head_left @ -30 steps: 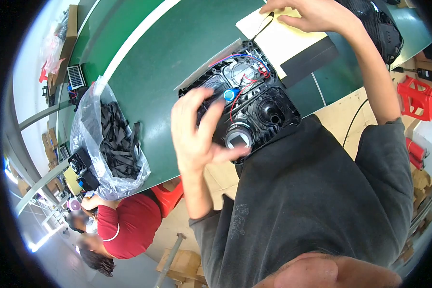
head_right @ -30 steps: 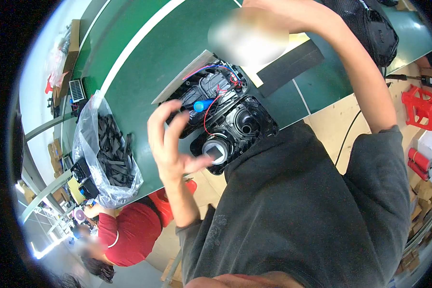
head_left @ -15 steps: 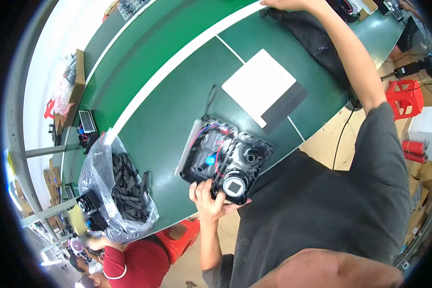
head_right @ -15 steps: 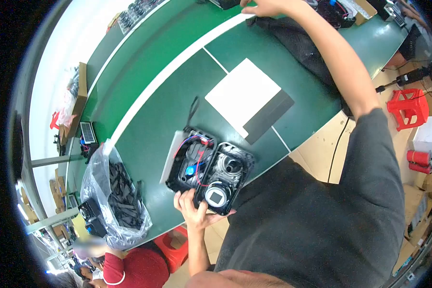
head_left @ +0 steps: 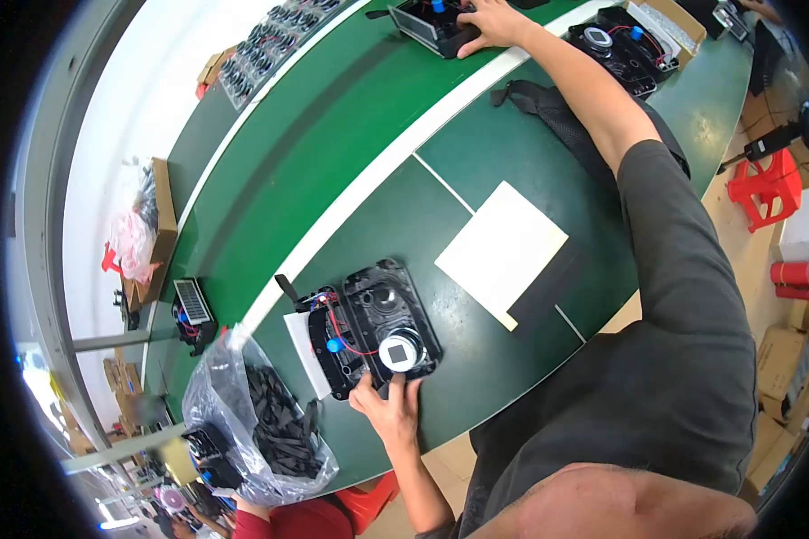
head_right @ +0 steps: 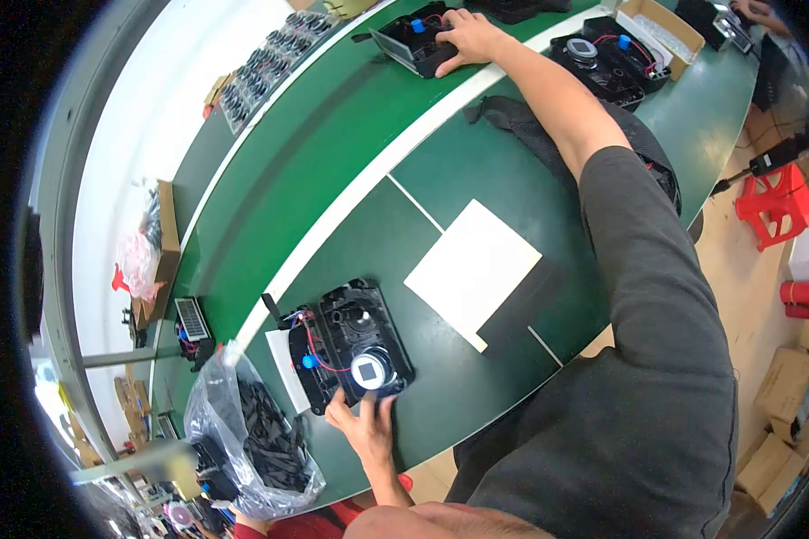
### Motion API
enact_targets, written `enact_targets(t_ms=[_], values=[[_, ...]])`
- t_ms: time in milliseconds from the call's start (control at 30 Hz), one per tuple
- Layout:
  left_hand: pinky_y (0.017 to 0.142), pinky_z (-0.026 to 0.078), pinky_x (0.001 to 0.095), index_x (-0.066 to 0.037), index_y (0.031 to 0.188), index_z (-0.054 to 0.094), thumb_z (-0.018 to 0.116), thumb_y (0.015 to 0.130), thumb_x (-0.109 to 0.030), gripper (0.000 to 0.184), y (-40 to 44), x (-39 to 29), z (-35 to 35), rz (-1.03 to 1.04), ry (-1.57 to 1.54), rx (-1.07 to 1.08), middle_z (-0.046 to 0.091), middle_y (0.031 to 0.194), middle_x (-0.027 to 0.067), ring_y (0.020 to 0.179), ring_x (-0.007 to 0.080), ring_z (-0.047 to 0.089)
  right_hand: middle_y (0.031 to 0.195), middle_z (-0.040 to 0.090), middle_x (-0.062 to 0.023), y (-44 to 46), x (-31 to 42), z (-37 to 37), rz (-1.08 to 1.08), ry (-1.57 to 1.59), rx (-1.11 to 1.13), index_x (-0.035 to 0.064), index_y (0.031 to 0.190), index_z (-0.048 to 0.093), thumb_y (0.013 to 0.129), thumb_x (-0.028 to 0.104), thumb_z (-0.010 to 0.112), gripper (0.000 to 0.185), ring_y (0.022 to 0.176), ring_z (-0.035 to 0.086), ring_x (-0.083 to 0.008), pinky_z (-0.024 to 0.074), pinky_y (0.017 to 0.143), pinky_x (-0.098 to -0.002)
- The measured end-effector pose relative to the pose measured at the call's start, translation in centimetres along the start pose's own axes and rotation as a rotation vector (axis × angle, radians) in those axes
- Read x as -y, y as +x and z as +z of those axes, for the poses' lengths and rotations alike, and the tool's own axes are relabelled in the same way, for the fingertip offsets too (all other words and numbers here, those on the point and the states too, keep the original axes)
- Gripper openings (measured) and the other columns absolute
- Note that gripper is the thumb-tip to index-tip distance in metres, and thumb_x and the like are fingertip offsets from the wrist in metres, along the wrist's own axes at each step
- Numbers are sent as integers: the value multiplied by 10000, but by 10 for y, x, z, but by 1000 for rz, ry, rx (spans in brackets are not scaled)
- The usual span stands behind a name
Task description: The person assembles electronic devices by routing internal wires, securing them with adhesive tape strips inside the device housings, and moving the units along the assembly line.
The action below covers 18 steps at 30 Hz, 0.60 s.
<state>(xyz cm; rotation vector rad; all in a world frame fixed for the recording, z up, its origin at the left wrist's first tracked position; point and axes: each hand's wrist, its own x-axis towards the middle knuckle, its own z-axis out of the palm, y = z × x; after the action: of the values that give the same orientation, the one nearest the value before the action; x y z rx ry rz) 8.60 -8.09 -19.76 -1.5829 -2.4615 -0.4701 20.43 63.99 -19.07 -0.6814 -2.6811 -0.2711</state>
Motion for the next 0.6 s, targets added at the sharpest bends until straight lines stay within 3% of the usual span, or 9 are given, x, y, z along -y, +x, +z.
enact_targets(t_ms=[100, 233, 333, 367, 467, 500, 600], values=[[1010, 426, 554, -98, 1066, 757, 967, 731, -248, 423, 37, 11, 7, 29, -15, -73, 582, 1297, 232, 1201, 433, 534, 1487, 528, -298, -4, -6, 3, -47, -28, -122, 129, 1258, 758, 718, 824, 788, 880, 1453, 418, -484, 384, 1172, -605], [1015, 421, 546, -111, 1065, 761, 957, 747, -286, 413, 69, 21, 14, 59, -13, -103, 586, 1287, 226, 1201, 426, 547, 1519, 503, -310, -1, -9, -4, 107, 96, 42, 229, 1337, 732, 734, 839, 776, 859, 1457, 427, -496, 374, 1193, -603], [1019, 422, 537, -105, 1044, 768, 939, 776, -322, 385, 107, 27, 10, 98, -2, -152, 598, 1263, 222, 1176, 422, 571, 1528, 493, -302, 5, -7, -29, 125, 96, 191, 241, 1346, 733, 711, 859, 775, 886, 1441, 444, -500, 365, 1195, -627], [1027, 421, 537, -105, 1037, 770, 933, 788, -326, 371, 123, 31, 10, 88, -13, -172, 603, 1257, 226, 1177, 428, 577, 1447, 559, -272, 3, 6, -50, 117, 35, 189, 180, 1298, 744, 813, 795, 748, 783, 1372, 520, -468, 423, 1160, -588], [985, 426, 520, -121, 989, 764, 935, 778, -362, 364, 180, 45, 19, 124, -23, -320, 621, 1207, 192, 1132, 402, 594, 1443, 598, -209, -4, 1, -28, 67, -36, 41, 128, 1283, 742, 898, 657, 755, 654, 1367, 560, -383, 471, 1124, -521], [989, 426, 521, -116, 997, 764, 931, 795, -341, 346, 201, 48, 21, 145, -3, -337, 621, 1206, 188, 1137, 408, 593, 1620, 440, -250, 2, -13, -13, 123, 26, 168, 211, 1388, 711, 766, 865, 710, 902, 1531, 389, -434, 361, 1230, -588], [970, 445, 517, -108, 1015, 769, 905, 849, -332, 311, 267, 57, 43, 169, 62, -388, 622, 1207, 180, 1123, 393, 599, 1603, 472, -239, -9, -17, -5, 95, 0, 32, 178, 1470, 631, 820, 812, 726, 913, 1500, 437, -424, 380, 1228, -553]])
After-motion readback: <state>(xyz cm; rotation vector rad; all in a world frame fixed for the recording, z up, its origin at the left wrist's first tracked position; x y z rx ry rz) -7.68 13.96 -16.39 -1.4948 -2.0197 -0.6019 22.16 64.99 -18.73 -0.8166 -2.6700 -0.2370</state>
